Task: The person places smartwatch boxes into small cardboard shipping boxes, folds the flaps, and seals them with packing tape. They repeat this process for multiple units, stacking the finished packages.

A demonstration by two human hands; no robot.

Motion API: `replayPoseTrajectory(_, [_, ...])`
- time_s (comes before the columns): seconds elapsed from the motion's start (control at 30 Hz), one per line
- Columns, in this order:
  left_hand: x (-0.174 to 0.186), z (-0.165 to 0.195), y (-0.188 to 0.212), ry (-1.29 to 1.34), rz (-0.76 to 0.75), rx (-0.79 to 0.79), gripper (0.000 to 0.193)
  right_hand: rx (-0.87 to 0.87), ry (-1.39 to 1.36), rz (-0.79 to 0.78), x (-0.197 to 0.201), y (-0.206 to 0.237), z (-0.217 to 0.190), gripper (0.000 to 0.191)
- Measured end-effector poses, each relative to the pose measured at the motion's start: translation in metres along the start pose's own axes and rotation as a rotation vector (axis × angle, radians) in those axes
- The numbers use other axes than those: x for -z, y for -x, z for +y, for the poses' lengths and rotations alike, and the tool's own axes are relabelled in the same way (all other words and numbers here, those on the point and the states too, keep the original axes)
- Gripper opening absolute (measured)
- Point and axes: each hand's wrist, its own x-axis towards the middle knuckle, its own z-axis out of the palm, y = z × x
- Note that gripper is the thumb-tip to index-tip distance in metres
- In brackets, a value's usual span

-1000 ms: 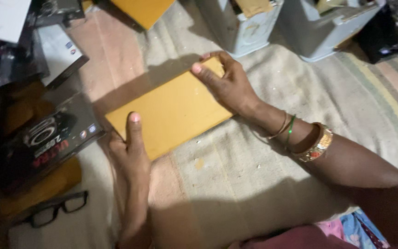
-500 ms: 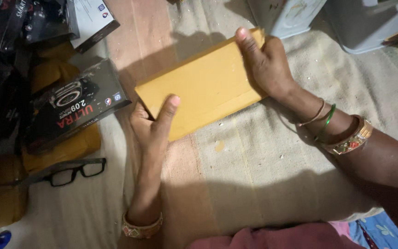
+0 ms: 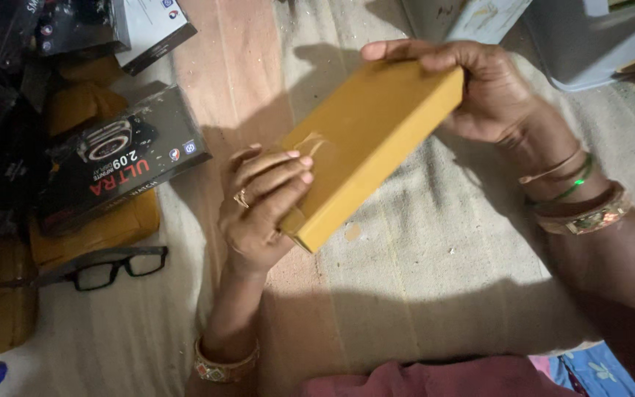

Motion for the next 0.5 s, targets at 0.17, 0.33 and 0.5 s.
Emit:
replayPoseTrajectory(0.17, [0.002,0.01,-0.003,-0.201,-0.063,-0.181,0.019,0.04,-0.103,-0.074,0.0,0.011,-0.017,0.067])
replayPoseTrajectory(0.33, [0.009,0.019,0.0,-0.384,-0.17,-0.192,0.026,-0.009,0.124,0.145,0.013,0.0,0.0,0.059])
replayPoseTrajectory(0.5, [0.007,0.0,-0.001,-0.271,-0.062,0.029,0.055,0.135,0.338,0.373,0.019,-0.016,0.024,0.047])
